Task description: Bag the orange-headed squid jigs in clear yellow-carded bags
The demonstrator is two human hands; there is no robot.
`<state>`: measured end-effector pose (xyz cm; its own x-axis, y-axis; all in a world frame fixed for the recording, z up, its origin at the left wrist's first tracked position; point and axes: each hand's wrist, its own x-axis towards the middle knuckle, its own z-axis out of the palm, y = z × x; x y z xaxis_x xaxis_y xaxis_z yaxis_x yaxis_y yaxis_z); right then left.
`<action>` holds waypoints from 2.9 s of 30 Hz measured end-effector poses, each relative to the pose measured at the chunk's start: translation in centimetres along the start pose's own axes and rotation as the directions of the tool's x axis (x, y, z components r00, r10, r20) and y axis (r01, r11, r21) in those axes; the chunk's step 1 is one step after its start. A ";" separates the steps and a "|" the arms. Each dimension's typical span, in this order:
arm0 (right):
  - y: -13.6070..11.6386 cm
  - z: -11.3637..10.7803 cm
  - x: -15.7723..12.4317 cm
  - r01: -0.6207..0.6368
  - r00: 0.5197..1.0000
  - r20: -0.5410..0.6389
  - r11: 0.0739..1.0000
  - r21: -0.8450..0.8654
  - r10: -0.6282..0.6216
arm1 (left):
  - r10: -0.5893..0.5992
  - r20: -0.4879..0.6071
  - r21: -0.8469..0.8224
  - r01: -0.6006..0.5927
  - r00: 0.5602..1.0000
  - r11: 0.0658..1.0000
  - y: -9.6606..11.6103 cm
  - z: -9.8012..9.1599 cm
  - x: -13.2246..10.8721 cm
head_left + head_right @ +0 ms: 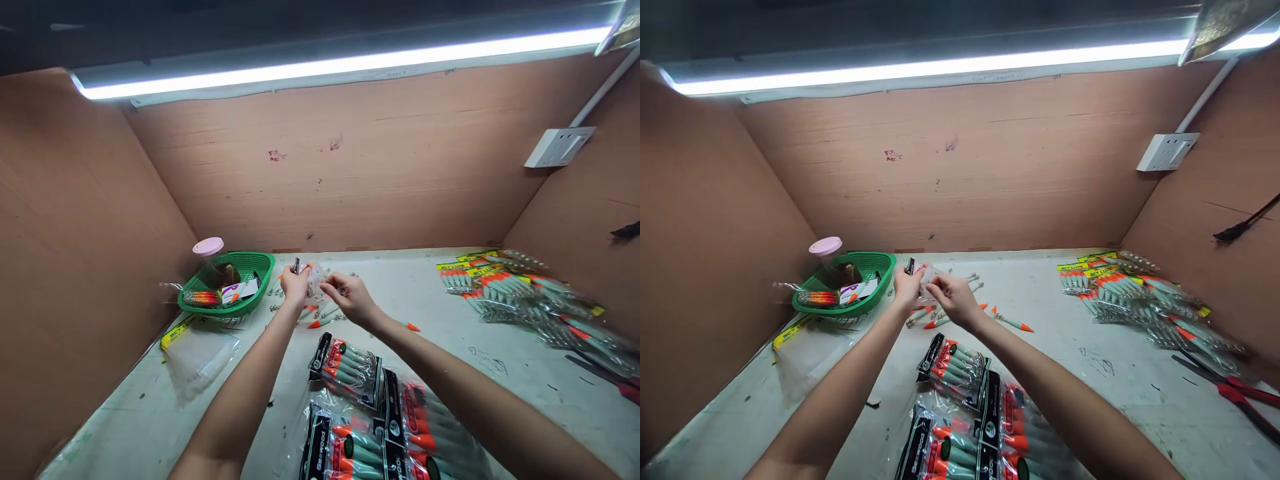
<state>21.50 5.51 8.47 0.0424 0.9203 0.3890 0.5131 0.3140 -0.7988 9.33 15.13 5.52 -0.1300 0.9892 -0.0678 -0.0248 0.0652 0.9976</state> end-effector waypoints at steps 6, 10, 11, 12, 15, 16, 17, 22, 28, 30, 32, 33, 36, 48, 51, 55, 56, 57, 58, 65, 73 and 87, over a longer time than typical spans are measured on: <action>0.9 -1.8 0.9 -0.128 0.992 -0.024 0.957 -0.262 0.126 | 0.202 -0.032 0.305 -0.183 0.979 0.935 2.9 -1.3 2.9; 2.6 -2.1 -0.9 -0.146 0.970 0.135 0.925 -0.350 0.204 | 0.338 0.032 0.371 -0.325 0.941 0.870 3.1 -4.2 2.6; 3.1 -2.0 -1.3 -0.161 0.960 0.158 0.917 -0.364 0.231 | 0.365 0.062 0.377 -0.361 0.929 0.853 2.9 -4.8 2.3; 3.5 -1.8 -1.7 -0.181 0.949 0.177 0.909 -0.377 0.262 | 0.386 0.100 0.380 -0.394 0.917 0.837 2.6 -5.5 1.9; 4.6 -1.5 -2.2 -0.239 0.890 0.269 0.879 -0.412 0.368 | 0.389 0.292 0.378 -0.479 0.874 0.792 1.7 -7.3 0.2; 4.8 -1.4 -2.3 -0.248 0.856 0.326 0.871 -0.423 0.402 | 0.367 0.382 0.377 -0.506 0.848 0.776 1.5 -7.7 -0.5; 4.9 -1.3 -2.4 -0.251 0.813 0.390 0.864 -0.436 0.433 | 0.331 0.482 0.377 -0.533 0.811 0.758 1.3 -8.0 -1.3; 4.9 0.2 -3.6 -0.212 0.650 0.558 0.828 -0.520 0.517 | 0.060 0.843 0.372 -0.661 0.534 0.651 -0.8 -7.2 -5.3; 3.6 0.8 -4.9 -0.154 0.737 0.514 0.849 -0.506 0.440 | -0.017 0.884 0.418 -0.775 0.467 0.474 -3.2 -6.2 -7.4; 2.6 -0.1 -5.3 -0.124 0.764 0.525 0.883 -0.452 0.376 | 0.000 0.882 0.427 -0.801 0.471 0.420 -3.0 -6.7 -8.0; 1.5 -1.6 -5.6 -0.085 0.785 0.544 0.921 -0.380 0.297 | 0.046 0.880 0.424 -0.827 0.472 0.369 -2.6 -7.6 -9.1; 0.9 -2.5 -5.7 -0.063 0.796 0.549 0.937 -0.345 0.256 | 0.082 0.878 0.420 -0.841 0.471 0.341 -2.3 -8.0 -9.7; -0.5 -5.0 -6.1 0.003 0.817 0.556 0.964 -0.265 0.151 | 0.203 0.864 0.409 -0.878 0.460 0.251 -1.5 -9.5 -11.6; -0.6 -5.5 -6.7 -0.171 0.712 0.679 0.982 -0.077 0.177 | 0.653 0.708 0.056 -0.900 -0.270 -0.433 0.1 -12.1 -13.3; -0.7 -5.4 -6.8 -0.221 0.698 0.696 0.975 -0.015 0.168 | 0.667 0.690 0.041 -0.904 -0.282 -0.425 0.2 -12.1 -13.4; -0.7 -5.3 -6.8 -0.132 0.812 0.577 0.991 0.036 0.087 | 0.675 0.720 0.084 -0.947 -0.158 -0.311 -0.4 -11.7 -13.0; -0.7 -5.5 -6.7 -0.106 0.848 0.526 0.993 0.045 0.067 | 0.680 0.728 0.137 -0.956 -0.081 -0.260 -0.6 -11.7 -12.8; -0.7 -5.7 -6.6 -0.087 0.881 0.471 0.994 0.059 0.049 | 0.685 0.728 0.195 -0.959 0.001 -0.205 -0.9 -11.6 -12.5; -0.7 -6.0 -6.5 -0.072 0.911 0.412 0.994 0.084 0.031 | 0.688 0.721 0.243 -0.960 0.082 -0.140 -1.2 -11.6 -12.2; 0.4 -6.3 -5.5 -0.189 0.980 0.128 0.917 0.351 0.153 | 0.255 0.538 0.432 -0.523 0.803 0.735 -1.3 -10.0 -8.7; 5.2 -2.6 -0.3 -0.303 0.953 0.025 0.947 0.112 0.302 | -0.150 0.402 0.616 -0.146 0.903 0.774 1.3 -6.8 -0.5; 5.8 0.9 -3.8 -0.188 0.592 0.599 0.816 -0.547 0.539 | 0.410 0.282 0.668 -0.484 0.867 0.565 4.2 -7.8 0.0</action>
<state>23.55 4.02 1.91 -0.2124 0.8540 -0.4749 0.8796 -0.0446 -0.4736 1.53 14.36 9.61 0.1565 0.9217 0.3549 0.7108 -0.3546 0.6075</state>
